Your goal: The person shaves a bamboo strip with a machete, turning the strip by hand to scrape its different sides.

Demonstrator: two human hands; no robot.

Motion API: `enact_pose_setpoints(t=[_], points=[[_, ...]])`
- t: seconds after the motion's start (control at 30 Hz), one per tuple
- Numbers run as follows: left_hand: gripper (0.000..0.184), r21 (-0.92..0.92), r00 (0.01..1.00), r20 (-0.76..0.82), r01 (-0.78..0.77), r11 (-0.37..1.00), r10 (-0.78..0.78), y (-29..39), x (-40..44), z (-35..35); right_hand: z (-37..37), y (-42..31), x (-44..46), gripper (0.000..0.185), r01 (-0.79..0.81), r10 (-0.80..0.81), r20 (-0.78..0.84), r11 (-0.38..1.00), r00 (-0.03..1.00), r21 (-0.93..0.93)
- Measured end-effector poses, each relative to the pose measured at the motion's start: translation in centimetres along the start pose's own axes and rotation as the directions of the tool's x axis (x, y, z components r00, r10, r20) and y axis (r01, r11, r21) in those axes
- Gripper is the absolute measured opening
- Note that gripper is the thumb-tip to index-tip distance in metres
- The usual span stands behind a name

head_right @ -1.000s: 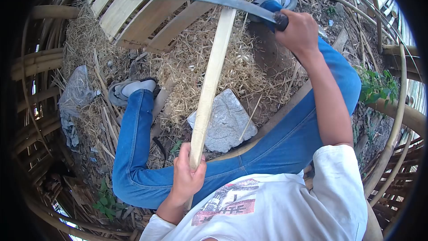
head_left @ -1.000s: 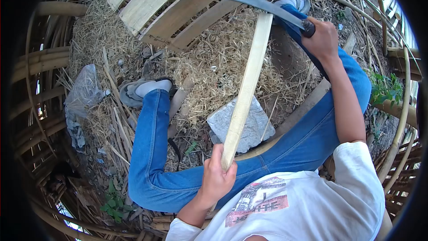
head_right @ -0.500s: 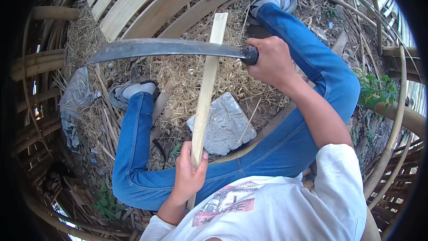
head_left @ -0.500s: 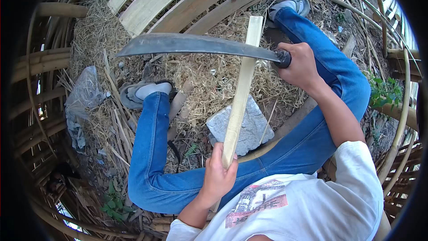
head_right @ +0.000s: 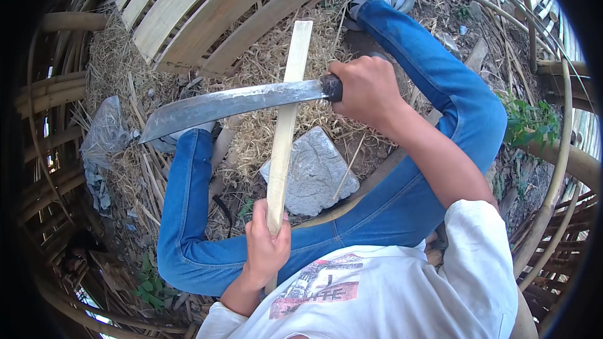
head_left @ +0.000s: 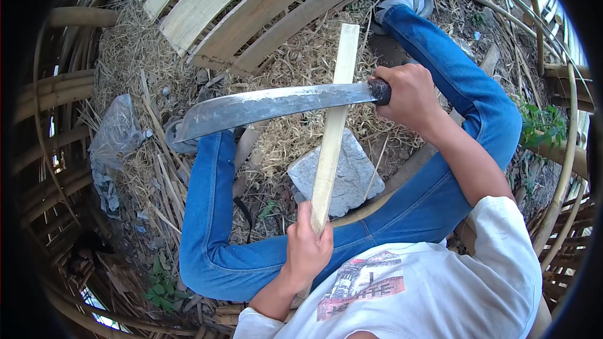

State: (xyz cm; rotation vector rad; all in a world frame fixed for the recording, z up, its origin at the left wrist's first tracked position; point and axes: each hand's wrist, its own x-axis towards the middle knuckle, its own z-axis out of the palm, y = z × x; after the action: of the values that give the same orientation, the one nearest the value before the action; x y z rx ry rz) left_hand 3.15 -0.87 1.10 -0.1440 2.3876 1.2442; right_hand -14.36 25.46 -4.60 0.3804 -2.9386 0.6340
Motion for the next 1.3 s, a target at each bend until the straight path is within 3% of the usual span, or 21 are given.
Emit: enact_pose_setpoints(t=[0.2,0.3,0.37,0.5,0.6,0.7,0.83,0.97,1.1,1.2,1.3], points=[[0.033,-0.026,1.0,0.001,-0.009,1.0,0.009,0.4,-0.1,-0.4,-0.1,1.6,0.5,0.02,-0.005,0.002,-0.047,0.998,0.999,-0.064],[0.019,-0.005,0.998,-0.044,-0.046,0.999,0.045,0.5,-0.2,-0.4,-0.7,1.8,0.7,0.021,-0.04,0.032,-0.088,0.995,0.996,-0.095],[0.019,0.012,0.998,-0.042,-0.05,0.999,0.051,0.6,-0.2,-0.7,-1.0,3.4,1.2,0.024,-0.096,0.072,-0.16,0.985,0.984,-0.144],[0.02,0.006,0.997,-0.033,-0.066,0.998,0.066,0.4,-0.4,-0.7,-1.8,4.8,1.3,0.031,-0.089,0.066,-0.133,0.98,0.989,-0.179],[0.033,-0.038,1.0,0.022,-0.021,0.999,0.022,0.2,-0.5,-1.1,-1.7,4.8,1.4,0.028,-0.081,0.05,-0.167,0.98,0.985,-0.183],[0.032,-0.066,0.999,0.012,-0.044,0.997,0.044,-0.1,-0.8,-1.3,-2.6,5.5,1.9,0.024,-0.137,0.096,-0.198,0.97,0.975,-0.203],[0.025,-0.044,0.998,0.007,-0.065,0.997,0.066,-0.9,-0.9,-1.1,-4.4,7.9,2.8,0.017,-0.191,0.127,-0.401,0.974,0.907,-0.125],[0.023,-0.072,0.999,0.037,-0.012,0.997,0.015,-0.5,-0.4,-0.8,-5.1,6.1,2.2,0.015,-0.148,0.166,-0.369,0.986,0.914,0.077],[0.025,-0.069,0.998,0.043,0.053,0.996,-0.05,0.0,-0.1,-0.9,-4.2,4.1,1.5,0.013,-0.1,0.138,-0.256,0.983,0.957,0.157],[0.022,-0.032,1.0,0.011,-0.002,0.999,0.003,0.0,0.2,-0.7,-2.8,3.6,1.1,0.009,-0.074,0.101,-0.133,0.978,0.986,0.193],[0.022,-0.111,1.0,0.013,-0.002,0.994,0.004,0.6,0.4,-0.6,-1.7,2.6,0.7,0.011,-0.034,0.052,-0.081,0.976,0.995,0.217]])
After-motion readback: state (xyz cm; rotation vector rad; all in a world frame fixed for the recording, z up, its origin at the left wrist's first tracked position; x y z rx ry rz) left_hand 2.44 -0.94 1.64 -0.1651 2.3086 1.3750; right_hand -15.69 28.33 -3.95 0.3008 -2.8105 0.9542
